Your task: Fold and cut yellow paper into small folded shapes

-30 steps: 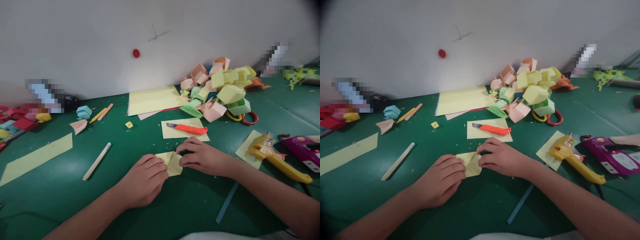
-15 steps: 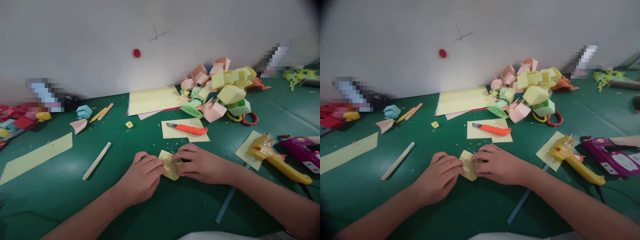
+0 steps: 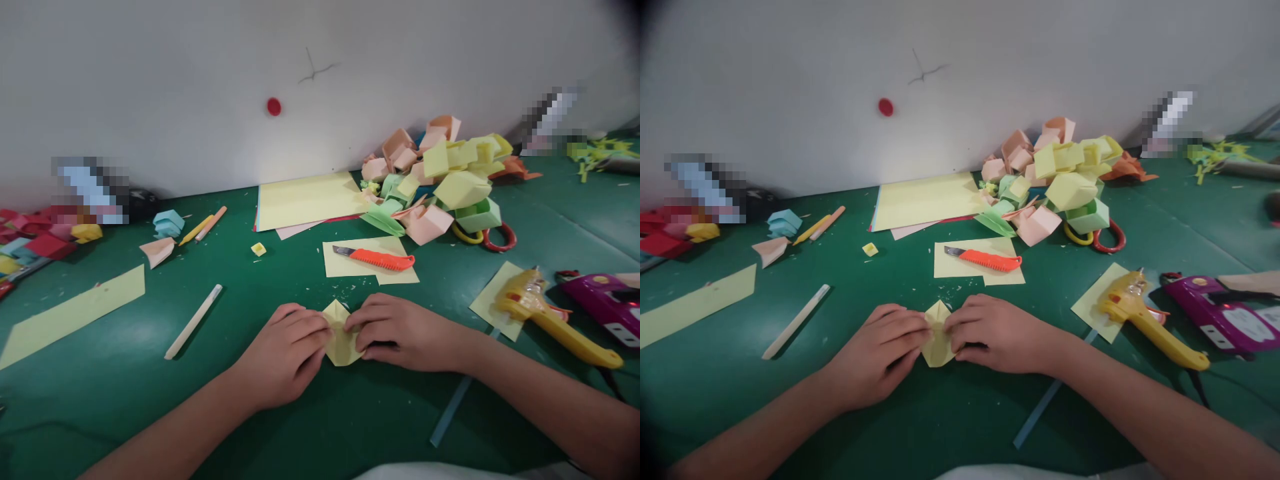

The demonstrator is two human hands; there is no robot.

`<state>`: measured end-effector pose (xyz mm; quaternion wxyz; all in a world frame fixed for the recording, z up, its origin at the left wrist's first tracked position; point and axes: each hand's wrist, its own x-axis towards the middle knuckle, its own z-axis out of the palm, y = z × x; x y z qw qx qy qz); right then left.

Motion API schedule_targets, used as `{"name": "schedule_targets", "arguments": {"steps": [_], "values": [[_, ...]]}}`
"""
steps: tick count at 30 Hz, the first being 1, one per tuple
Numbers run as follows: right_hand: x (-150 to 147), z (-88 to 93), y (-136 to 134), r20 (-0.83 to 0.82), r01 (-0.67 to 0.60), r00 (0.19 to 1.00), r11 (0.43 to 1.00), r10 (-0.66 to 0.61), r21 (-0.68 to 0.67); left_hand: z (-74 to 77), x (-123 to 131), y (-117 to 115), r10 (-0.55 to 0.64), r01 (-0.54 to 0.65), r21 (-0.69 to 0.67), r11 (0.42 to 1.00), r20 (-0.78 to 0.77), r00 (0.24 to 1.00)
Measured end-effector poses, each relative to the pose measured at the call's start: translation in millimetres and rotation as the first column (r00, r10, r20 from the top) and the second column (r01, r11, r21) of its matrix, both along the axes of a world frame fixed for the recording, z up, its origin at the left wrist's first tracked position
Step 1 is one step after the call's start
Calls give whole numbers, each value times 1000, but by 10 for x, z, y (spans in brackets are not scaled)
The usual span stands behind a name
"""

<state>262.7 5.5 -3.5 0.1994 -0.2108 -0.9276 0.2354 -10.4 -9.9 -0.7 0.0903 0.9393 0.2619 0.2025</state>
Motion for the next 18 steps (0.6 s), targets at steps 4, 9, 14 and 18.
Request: {"name": "schedule_targets", "arguments": {"steps": [4, 9, 14, 18], "values": [[63, 24, 36, 30, -52, 998, 995, 55, -87, -61, -16, 14, -71, 72, 20, 997, -30, 997], [10, 28, -2, -6, 10, 1000, 992, -11, -128, -88, -22, 19, -104, 105, 27, 994, -56, 993], [-153, -18, -70, -41, 185, 980, 967, -195, -173, -63, -2, 5, -43, 45, 49, 998, -41, 998], [-231, -61, -90, -68, 263, 959, 952, -276, -153, -68, 9, -2, -28, 30, 51, 998, -42, 999]]}}
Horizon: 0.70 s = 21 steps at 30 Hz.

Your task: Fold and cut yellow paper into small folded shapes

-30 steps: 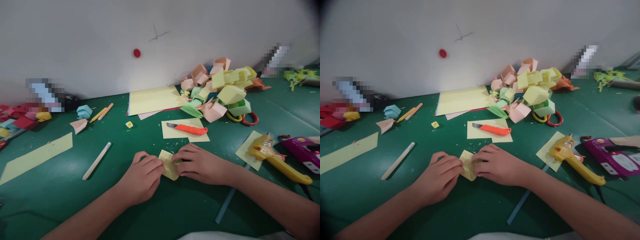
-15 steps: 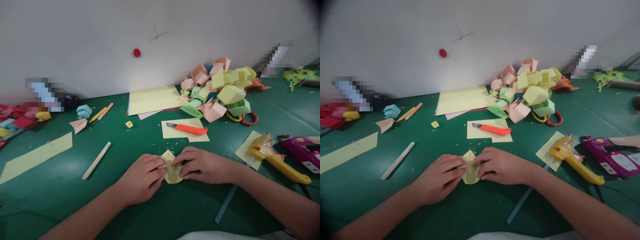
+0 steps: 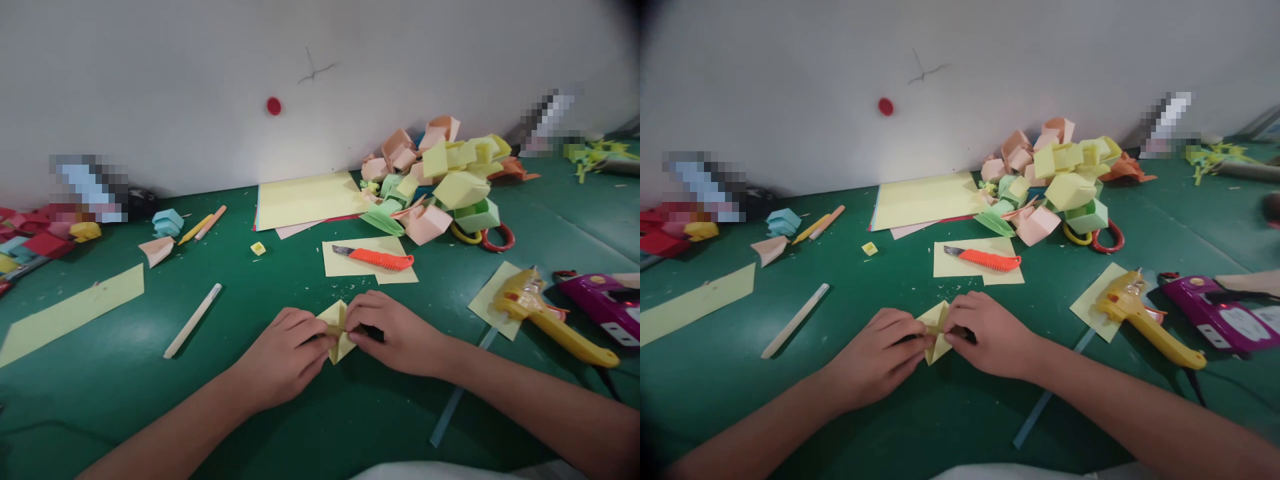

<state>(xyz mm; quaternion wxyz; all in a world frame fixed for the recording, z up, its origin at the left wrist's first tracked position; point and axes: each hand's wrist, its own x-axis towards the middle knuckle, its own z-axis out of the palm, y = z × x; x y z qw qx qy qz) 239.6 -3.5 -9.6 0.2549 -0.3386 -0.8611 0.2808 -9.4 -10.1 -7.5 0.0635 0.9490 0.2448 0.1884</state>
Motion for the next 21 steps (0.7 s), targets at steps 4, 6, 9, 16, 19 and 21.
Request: {"name": "schedule_targets", "arguments": {"steps": [4, 6, 9, 16, 19, 21], "values": [[-27, -13, -4, 0, 47, 999, 999, -47, -1, -10, -10, 6, -21, 21, -19, 1000, 7, 1000], [-32, -18, -4, 7, 55, 998, 998, -55, -2, -15, -15, 12, -22, 22, -21, 1000, 11, 1000], [-35, -31, -1, 11, 66, 998, 998, -66, -5, -22, -17, 20, -16, 17, -41, 999, 13, 1000], [-35, -55, 17, 20, 65, 998, 998, -65, -5, 27, -28, 8, -75, 75, 4, 997, -41, 996], [-35, -52, 16, 21, 65, 998, 998, -65, 3, 67, -31, -6, -118, 118, -7, 993, -63, 991], [-37, -47, 13, 20, 67, 998, 998, -67, 5, 85, -27, -15, -133, 132, -14, 991, -64, 989]]}}
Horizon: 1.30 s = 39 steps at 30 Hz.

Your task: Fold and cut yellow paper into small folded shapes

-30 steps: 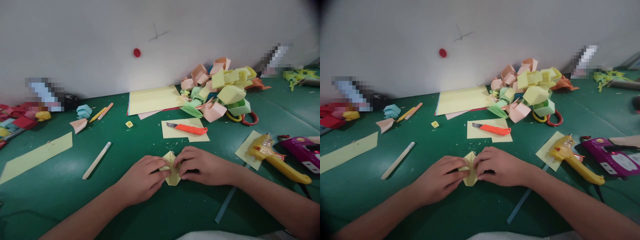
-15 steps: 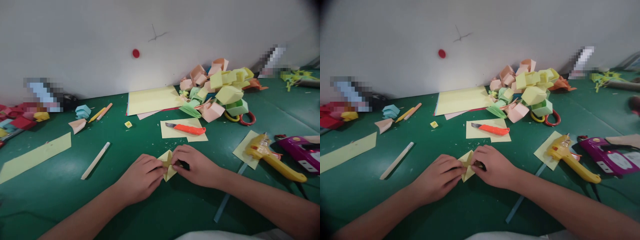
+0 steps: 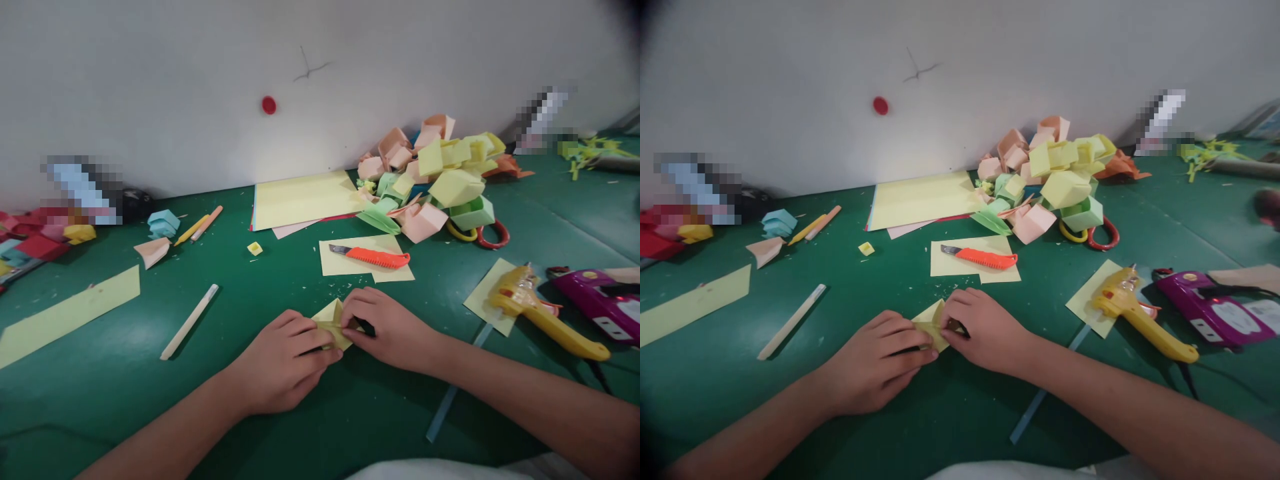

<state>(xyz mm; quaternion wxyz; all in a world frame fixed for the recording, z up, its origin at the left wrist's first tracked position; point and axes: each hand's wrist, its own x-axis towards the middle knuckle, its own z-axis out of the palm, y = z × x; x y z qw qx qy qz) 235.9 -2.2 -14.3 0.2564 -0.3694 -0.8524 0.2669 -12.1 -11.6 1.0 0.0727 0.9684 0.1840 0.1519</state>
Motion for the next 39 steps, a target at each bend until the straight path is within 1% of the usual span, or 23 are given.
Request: {"name": "schedule_targets", "arguments": {"steps": [6, 12, 18, 23, 29, 34, 39], "values": [[-4, -17, 1, -1, 10, 1000, 1000, -10, 6, 14, 8, -11, -31, 31, -14, 999, 24, 999], [1, -34, 18, -4, 2, 1000, 1000, -2, 12, 17, -3, -13, -39, 39, -38, 999, -12, 999], [13, 6, -10, 22, -42, 999, 999, 42, 15, 50, 17, -28, -17, 16, -26, 1000, -43, 999], [27, 66, -18, 91, -25, 995, 999, 28, -41, 49, 21, -28, -8, 7, -18, 1000, -44, 999], [99, 126, 32, 44, -40, 998, 987, 48, -155, 46, 15, -20, -21, 20, -19, 1000, -45, 999], [170, 145, 55, -8, -93, 996, 980, 93, -174, 39, 12, -22, -13, 12, -34, 999, -34, 999], [198, 126, 61, -18, -110, 994, 975, 108, -192, 22, 1, -18, -23, 22, -49, 999, -31, 999]]}}
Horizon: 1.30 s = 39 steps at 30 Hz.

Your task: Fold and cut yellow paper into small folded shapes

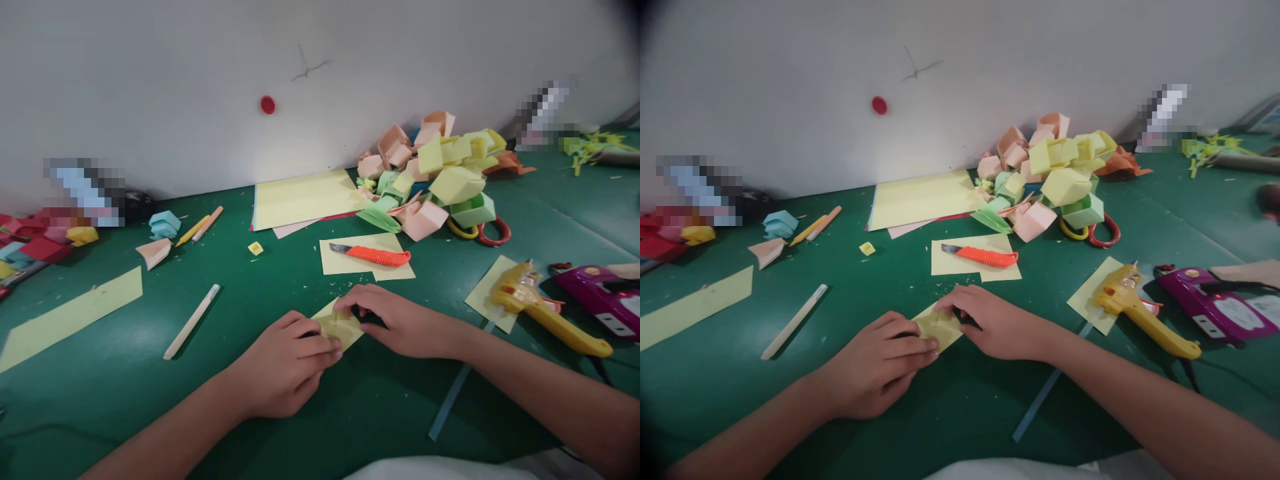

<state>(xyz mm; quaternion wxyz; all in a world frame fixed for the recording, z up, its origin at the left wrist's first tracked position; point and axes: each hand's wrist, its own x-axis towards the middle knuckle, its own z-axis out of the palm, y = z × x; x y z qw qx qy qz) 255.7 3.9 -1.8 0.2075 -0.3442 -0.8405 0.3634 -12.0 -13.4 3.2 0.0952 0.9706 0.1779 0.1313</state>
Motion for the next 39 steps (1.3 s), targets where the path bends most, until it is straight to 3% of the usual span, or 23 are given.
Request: {"name": "schedule_targets", "arguments": {"steps": [4, 6, 11, 15, 26, 30, 35, 39], "values": [[16, -56, -11, -16, 87, 996, 996, -87, 7, -15, -9, 3, 2, -2, 20, 1000, 9, 1000], [23, -70, -17, 6, 89, 996, 991, -90, 95, -26, -15, 4, -6, 5, 33, 999, 28, 1000], [20, -59, -29, 150, -112, 986, 947, 69, 302, -51, -36, 9, -28, 24, 74, 997, 60, 998], [19, -47, -29, 194, -197, 970, 936, 144, 291, -55, -42, 13, -40, 34, 76, 997, 78, 996], [67, 46, -60, 267, -228, 951, 936, 155, 269, -50, -10, 22, -35, 33, 36, 999, 66, 997], [47, 30, -78, 310, -231, 941, 924, 132, 306, -80, 14, -1, -14, 11, 54, 998, 50, 999], [18, 10, -99, 358, -243, 929, 889, 98, 388, -67, 82, -81, 122, -125, 34, 992, 60, 991], [5, 3, -111, 362, -239, 930, 854, 63, 463, -47, 107, -114, 117, -127, 101, 987, 101, 988]]}}
